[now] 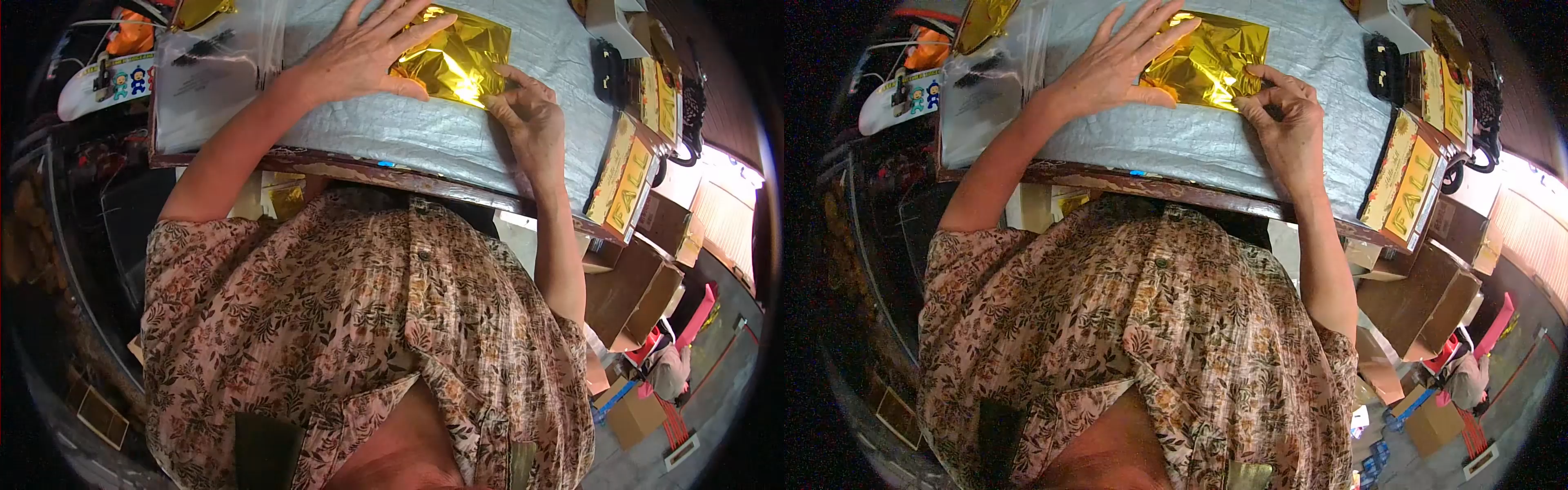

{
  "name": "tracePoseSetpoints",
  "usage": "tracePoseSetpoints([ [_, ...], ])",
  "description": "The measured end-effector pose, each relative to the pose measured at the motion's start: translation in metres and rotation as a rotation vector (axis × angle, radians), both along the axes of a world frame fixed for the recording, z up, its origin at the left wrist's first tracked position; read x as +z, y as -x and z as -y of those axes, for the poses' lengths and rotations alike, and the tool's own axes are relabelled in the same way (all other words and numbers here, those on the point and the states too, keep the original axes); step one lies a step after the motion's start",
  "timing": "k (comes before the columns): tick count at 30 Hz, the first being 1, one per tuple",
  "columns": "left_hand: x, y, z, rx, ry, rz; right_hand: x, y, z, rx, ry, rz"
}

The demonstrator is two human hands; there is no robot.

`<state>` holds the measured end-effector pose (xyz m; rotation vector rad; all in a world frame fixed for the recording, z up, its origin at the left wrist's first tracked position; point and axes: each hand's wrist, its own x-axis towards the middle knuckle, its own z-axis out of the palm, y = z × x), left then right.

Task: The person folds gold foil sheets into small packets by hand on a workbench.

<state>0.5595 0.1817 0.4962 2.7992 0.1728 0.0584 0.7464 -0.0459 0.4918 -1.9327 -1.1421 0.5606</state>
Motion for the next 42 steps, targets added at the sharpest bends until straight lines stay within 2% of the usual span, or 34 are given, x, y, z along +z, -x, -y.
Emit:
tracePoseSetpoints([
  [2, -0.010, -0.003, -0.003, -0.014, 0.003, 0.069, 0.007, 0.002, -0.001, 0.008, 0.005, 0.099],
  [4, -0.020, -0.010, -0.009, -0.243, -0.290, 0.413, 0.009, 0.002, -0.001, 0.023, 0.033, 0.102],
  [5, -0.010, -0.013, -0.007, -0.245, -0.290, 0.415, 0.009, 0.000, -0.001, 0.021, 0.033, 0.105],
  [7, 0.019, -0.019, 0.003, -0.070, 0.020, 0.116, 0.007, -0.001, 0.000, 0.046, 0.027, 0.101],
  [10, 0.021, -0.029, 0.009, 0.027, -0.081, 0.004, 0.004, -0.002, 0.001, 0.052, 0.009, 0.084],
  [11, 0.014, -0.029, 0.008, 0.023, -0.081, 0.008, 0.005, -0.002, 0.001, 0.047, 0.008, 0.087],
  [13, -0.008, -0.025, 0.007, 0.009, -0.066, 0.197, 0.006, 0.000, 0.001, 0.041, 0.018, 0.102],
  [20, 0.028, -0.037, 0.003, 0.080, 0.101, 0.193, 0.003, 0.000, 0.004, 0.098, -0.014, 0.166],
  [23, 0.029, -0.039, -0.001, -0.023, 0.079, 0.227, 0.004, 0.000, 0.003, 0.094, -0.010, 0.174],
  [25, 0.034, -0.046, -0.007, -0.038, 0.079, 0.101, 0.003, 0.001, 0.003, 0.096, -0.031, 0.155],
  [29, 0.015, -0.055, -0.033, -0.197, 0.150, 0.122, -0.001, 0.001, 0.004, 0.060, -0.130, 0.199],
  [31, 0.002, -0.067, -0.041, -0.123, 0.356, 0.067, 0.001, 0.001, 0.005, 0.087, -0.040, 0.139],
  [34, 0.035, -0.057, -0.030, -0.006, 0.483, 0.009, 0.002, 0.001, 0.006, 0.092, -0.032, 0.128],
  [35, 0.048, -0.058, -0.027, -0.006, 0.482, 0.010, 0.002, 0.001, 0.006, 0.092, -0.033, 0.129],
  [37, 0.066, -0.061, -0.023, 0.013, 0.260, -0.302, 0.000, 0.001, 0.006, 0.093, -0.048, 0.144],
  [41, 0.047, -0.062, -0.027, -0.002, 0.266, -0.206, 0.000, 0.003, 0.005, 0.092, -0.061, 0.104],
  [42, 0.039, -0.062, -0.032, -0.052, 0.353, -0.145, -0.001, 0.004, 0.003, 0.075, -0.107, 0.140],
])
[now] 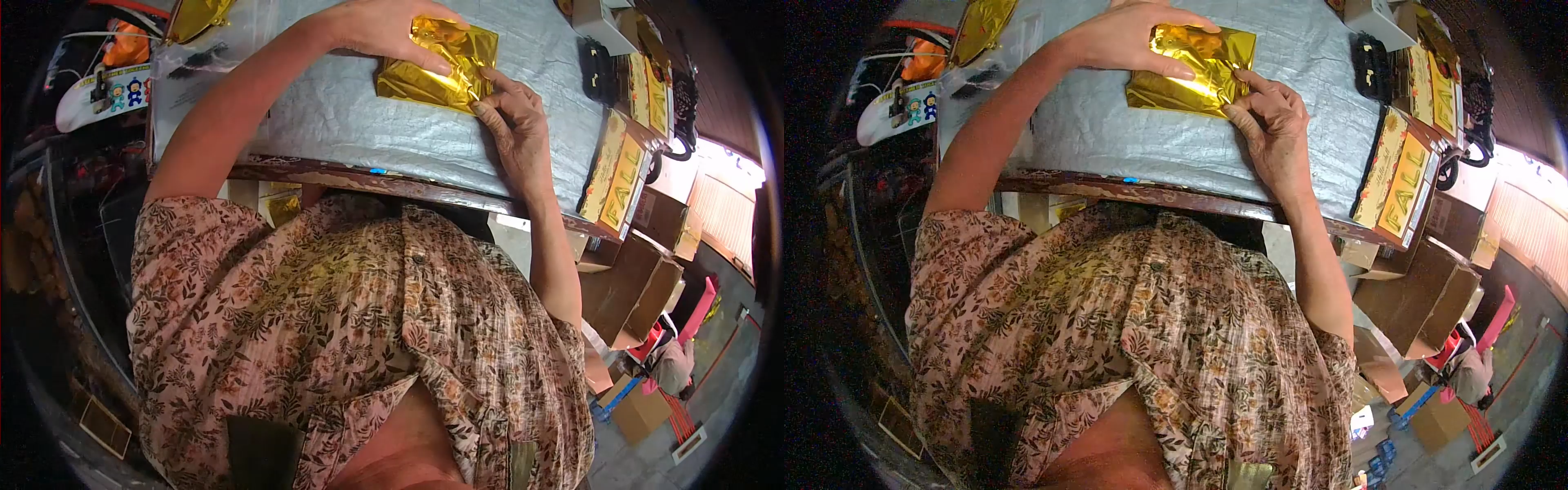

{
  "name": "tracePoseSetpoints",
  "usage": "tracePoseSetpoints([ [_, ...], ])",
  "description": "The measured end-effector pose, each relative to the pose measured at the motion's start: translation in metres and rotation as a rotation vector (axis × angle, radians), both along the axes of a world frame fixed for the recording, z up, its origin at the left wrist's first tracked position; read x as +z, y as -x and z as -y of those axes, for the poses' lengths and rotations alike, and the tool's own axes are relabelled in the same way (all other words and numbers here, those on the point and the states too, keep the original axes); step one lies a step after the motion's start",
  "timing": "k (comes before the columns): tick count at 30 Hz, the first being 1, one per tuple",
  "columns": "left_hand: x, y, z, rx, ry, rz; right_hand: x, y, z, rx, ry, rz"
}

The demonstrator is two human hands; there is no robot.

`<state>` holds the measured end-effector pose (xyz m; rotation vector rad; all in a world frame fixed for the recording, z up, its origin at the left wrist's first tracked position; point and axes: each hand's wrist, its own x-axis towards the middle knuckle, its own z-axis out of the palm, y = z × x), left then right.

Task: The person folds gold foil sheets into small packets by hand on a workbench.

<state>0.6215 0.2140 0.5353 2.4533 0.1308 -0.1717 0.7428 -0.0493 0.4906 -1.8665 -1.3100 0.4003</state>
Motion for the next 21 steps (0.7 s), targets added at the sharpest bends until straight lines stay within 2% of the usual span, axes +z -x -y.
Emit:
tracePoseSetpoints([
  [1, -0.006, 0.000, -0.004, -0.033, 0.092, 0.067, 0.000, 0.000, -0.001, -0.017, -0.048, 0.034],
  [4, 0.001, 0.000, -0.002, -0.029, 0.151, 0.120, 0.002, 0.001, -0.001, -0.022, -0.030, 0.024],
  [7, 0.001, 0.000, -0.003, -0.013, 0.188, 0.066, 0.002, 0.001, 0.000, -0.026, -0.016, 0.055],
  [10, 0.012, -0.002, 0.000, 0.058, 0.184, -0.050, 0.002, 0.000, 0.000, -0.007, -0.023, 0.038],
  [14, 0.000, -0.008, -0.004, 0.027, 0.086, 0.003, 0.000, -0.001, 0.000, -0.013, -0.010, 0.034],
  [17, 0.001, -0.011, -0.001, 0.059, 0.051, -0.047, -0.002, -0.002, 0.001, -0.007, -0.011, 0.026],
  [19, -0.006, -0.010, -0.001, -0.029, 0.035, 0.142, -0.002, -0.002, 0.002, -0.008, 0.006, 0.033],
  [21, -0.004, -0.010, -0.004, -0.070, 0.133, 0.173, -0.002, -0.002, 0.002, -0.007, 0.012, 0.045],
])
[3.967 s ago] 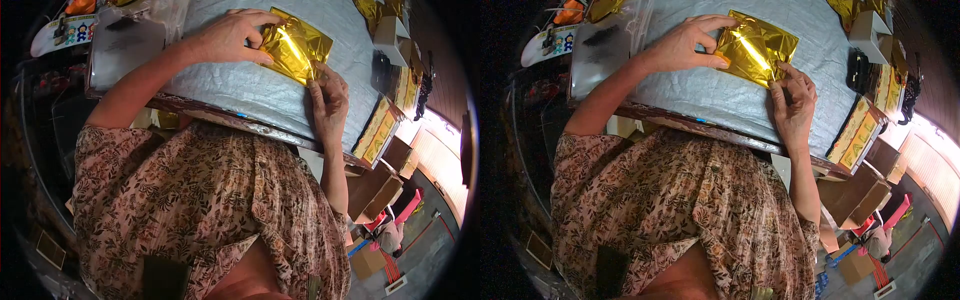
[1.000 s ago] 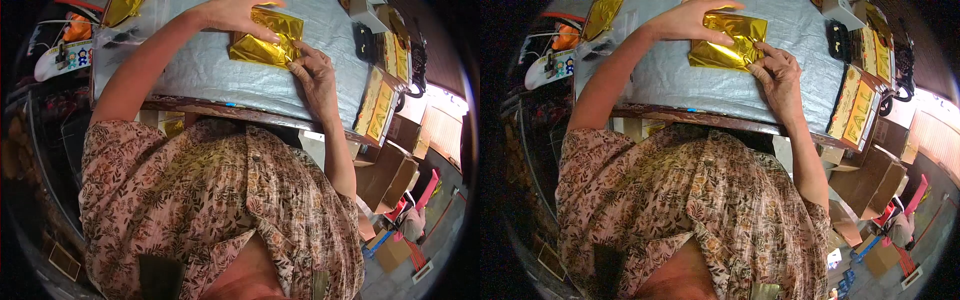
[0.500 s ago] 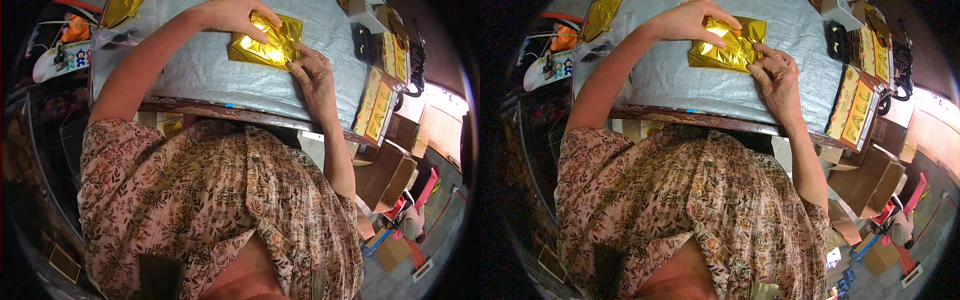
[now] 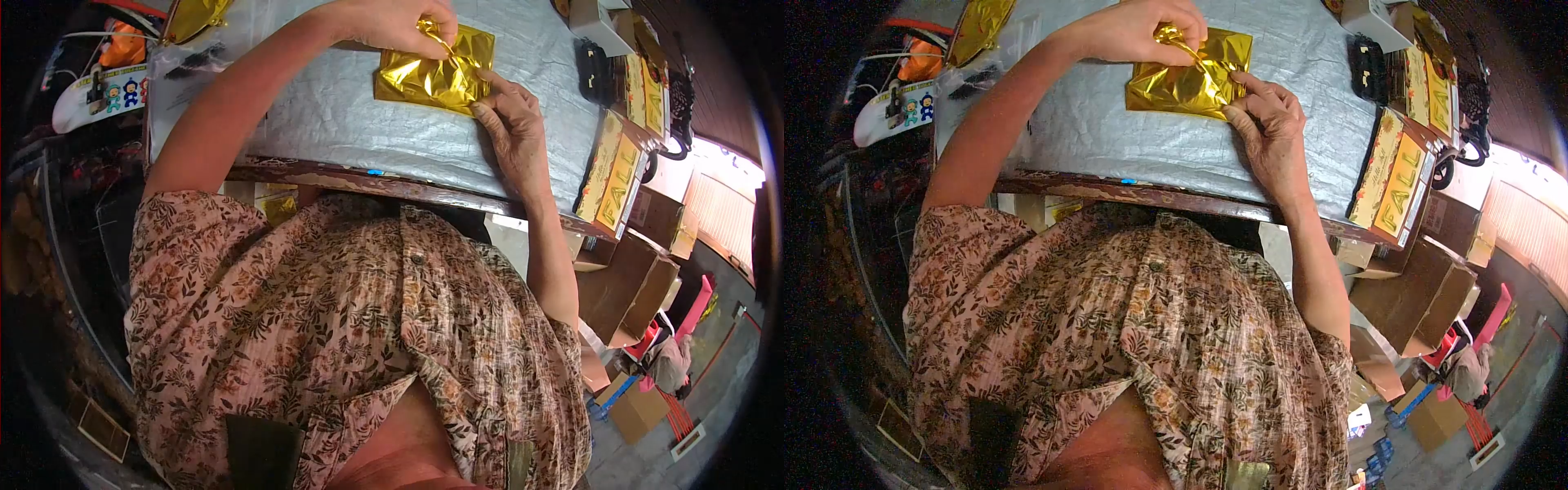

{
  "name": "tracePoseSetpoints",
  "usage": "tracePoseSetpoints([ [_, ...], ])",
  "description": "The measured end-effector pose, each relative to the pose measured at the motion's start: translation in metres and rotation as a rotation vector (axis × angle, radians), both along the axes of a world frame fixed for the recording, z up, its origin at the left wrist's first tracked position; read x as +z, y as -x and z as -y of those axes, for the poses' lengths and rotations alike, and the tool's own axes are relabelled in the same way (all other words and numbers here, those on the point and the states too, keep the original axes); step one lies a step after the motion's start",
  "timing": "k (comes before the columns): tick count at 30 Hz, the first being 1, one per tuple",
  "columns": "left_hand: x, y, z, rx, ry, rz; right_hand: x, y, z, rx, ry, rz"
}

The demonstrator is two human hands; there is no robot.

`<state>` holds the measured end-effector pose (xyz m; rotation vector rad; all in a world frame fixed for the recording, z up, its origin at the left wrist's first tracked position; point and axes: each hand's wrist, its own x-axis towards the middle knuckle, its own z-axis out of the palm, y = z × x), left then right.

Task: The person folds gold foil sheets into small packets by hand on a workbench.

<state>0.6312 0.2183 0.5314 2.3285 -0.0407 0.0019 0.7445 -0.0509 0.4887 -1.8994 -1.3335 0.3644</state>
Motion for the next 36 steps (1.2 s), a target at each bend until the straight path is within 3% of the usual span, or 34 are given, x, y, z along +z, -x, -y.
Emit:
tracePoseSetpoints([
  [4, -0.006, 0.001, -0.004, -0.078, 0.159, 0.032, 0.000, 0.000, 0.000, 0.004, -0.001, -0.018],
  [11, -0.006, 0.004, 0.000, 0.001, 0.229, -0.068, 0.005, 0.006, -0.001, -0.014, 0.005, 0.071],
  [13, -0.004, 0.003, 0.002, 0.096, 0.200, -0.112, 0.005, 0.001, 0.000, 0.032, 0.041, -0.057],
  [20, -0.017, -0.002, 0.008, 0.231, 0.208, -0.240, 0.006, 0.003, 0.000, 0.030, 0.049, -0.026],
  [22, -0.008, -0.001, 0.015, 0.282, 0.074, -0.233, 0.007, 0.005, 0.000, -0.010, 0.062, 0.010],
  [29, -0.004, -0.007, 0.019, 0.300, -0.046, -0.298, 0.001, 0.007, -0.002, -0.083, -0.004, -0.091],
  [32, -0.012, -0.008, 0.018, 0.281, -0.047, -0.268, -0.002, 0.010, -0.002, -0.142, -0.091, -0.265],
  [36, -0.014, -0.008, 0.017, 0.277, -0.087, -0.194, 0.007, 0.018, 0.002, 0.061, -0.117, 0.210],
])
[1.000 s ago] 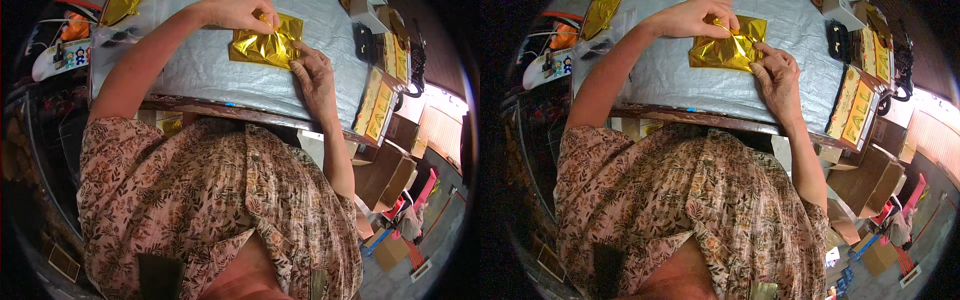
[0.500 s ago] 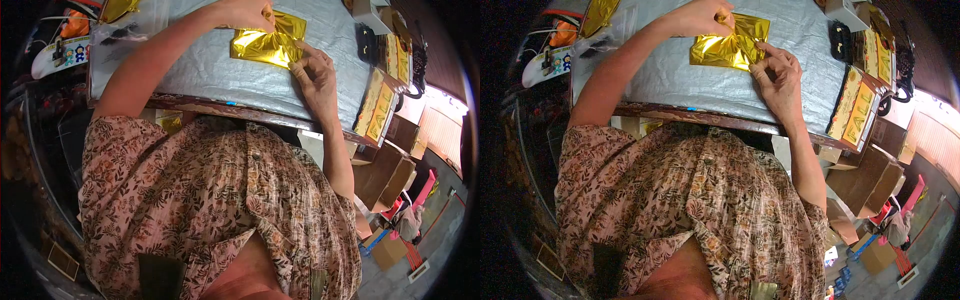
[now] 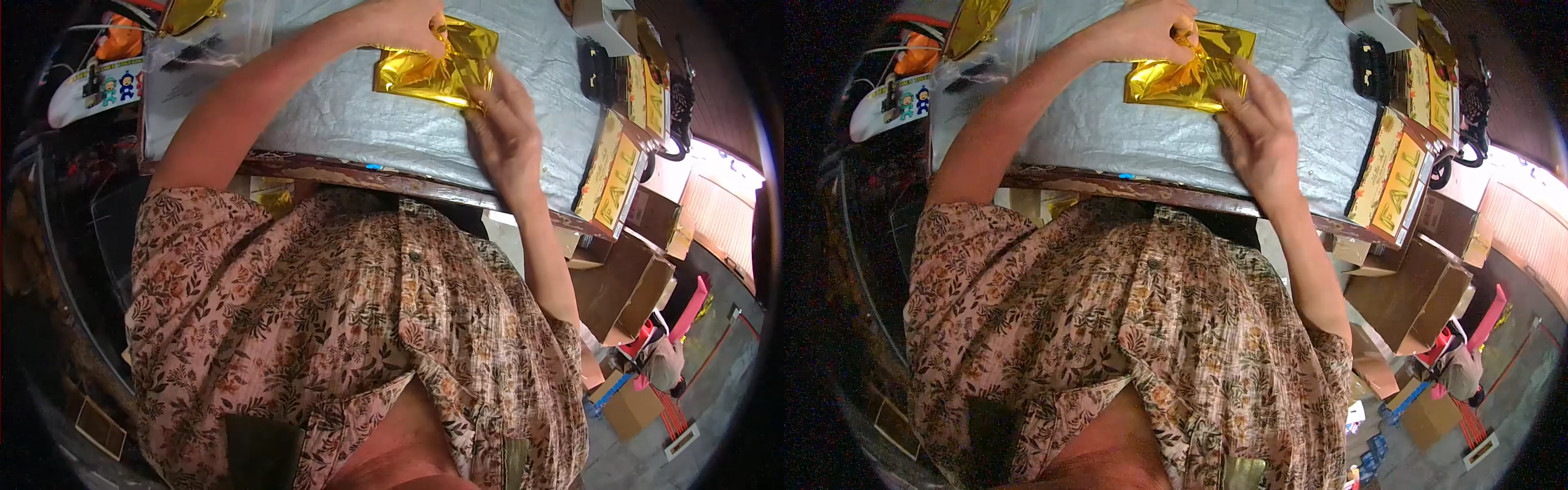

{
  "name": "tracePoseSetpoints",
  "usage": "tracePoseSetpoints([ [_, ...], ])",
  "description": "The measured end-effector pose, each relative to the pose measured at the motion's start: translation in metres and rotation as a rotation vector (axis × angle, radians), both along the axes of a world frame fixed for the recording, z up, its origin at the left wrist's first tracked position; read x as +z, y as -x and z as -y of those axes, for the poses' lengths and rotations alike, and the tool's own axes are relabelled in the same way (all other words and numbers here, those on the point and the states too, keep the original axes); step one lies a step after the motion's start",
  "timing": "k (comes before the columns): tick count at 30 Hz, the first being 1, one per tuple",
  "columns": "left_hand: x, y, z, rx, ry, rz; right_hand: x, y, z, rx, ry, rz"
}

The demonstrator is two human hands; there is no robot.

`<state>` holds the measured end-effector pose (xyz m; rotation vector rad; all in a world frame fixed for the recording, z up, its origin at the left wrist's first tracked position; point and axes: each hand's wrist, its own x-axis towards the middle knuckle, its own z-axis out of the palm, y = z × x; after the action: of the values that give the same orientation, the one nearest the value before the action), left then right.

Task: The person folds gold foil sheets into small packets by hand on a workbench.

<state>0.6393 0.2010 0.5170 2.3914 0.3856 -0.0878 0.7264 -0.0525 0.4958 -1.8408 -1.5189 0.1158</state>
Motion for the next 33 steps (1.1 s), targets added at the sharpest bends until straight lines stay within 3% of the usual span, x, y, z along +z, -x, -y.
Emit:
tracePoseSetpoints([
  [2, -0.002, 0.005, 0.004, -0.005, -0.009, 0.004, -0.007, 0.003, 0.000, 0.103, 0.056, 0.090],
  [4, -0.004, 0.015, 0.015, -0.038, -0.355, 0.333, -0.009, 0.005, 0.002, 0.139, 0.078, 0.167],
  [5, -0.004, 0.012, 0.010, -0.032, -0.361, 0.335, -0.009, 0.005, 0.001, 0.145, 0.072, 0.170],
  [7, -0.007, 0.001, -0.003, -0.044, -0.039, 0.020, -0.011, 0.004, 0.002, 0.133, 0.071, 0.069],
  [11, -0.029, 0.005, -0.006, -0.069, -0.093, 0.027, -0.011, 0.003, 0.001, 0.132, 0.066, 0.082],
  [13, -0.035, 0.013, -0.010, -0.004, 0.156, 0.242, -0.009, 0.003, 0.001, 0.136, 0.065, 0.088],
  [14, -0.035, 0.013, -0.011, 0.000, 0.155, 0.243, -0.009, 0.004, 0.001, 0.139, 0.072, 0.090],
  [16, -0.035, 0.013, -0.013, 0.045, 0.104, 0.510, -0.010, 0.004, 0.001, 0.141, 0.071, 0.090],
  [19, -0.046, 0.010, -0.020, 0.064, 0.186, 0.414, -0.009, 0.004, 0.001, 0.141, 0.079, 0.097],
  [23, -0.018, 0.010, -0.022, 0.085, 0.314, 0.283, -0.009, 0.005, 0.002, 0.135, 0.085, 0.093],
  [26, 0.005, 0.016, -0.020, 0.016, 0.154, 0.309, -0.010, 0.003, 0.002, 0.140, 0.084, 0.068],
  [28, 0.003, 0.021, -0.020, -0.159, -0.007, 0.239, -0.009, 0.003, 0.003, 0.138, 0.098, 0.071],
  [31, 0.033, 0.021, -0.014, -0.192, -0.054, 0.024, -0.009, 0.004, 0.001, 0.141, 0.104, 0.071],
  [33, 0.032, 0.017, -0.015, -0.208, -0.095, 0.015, -0.008, 0.004, 0.002, 0.136, 0.108, 0.072],
])
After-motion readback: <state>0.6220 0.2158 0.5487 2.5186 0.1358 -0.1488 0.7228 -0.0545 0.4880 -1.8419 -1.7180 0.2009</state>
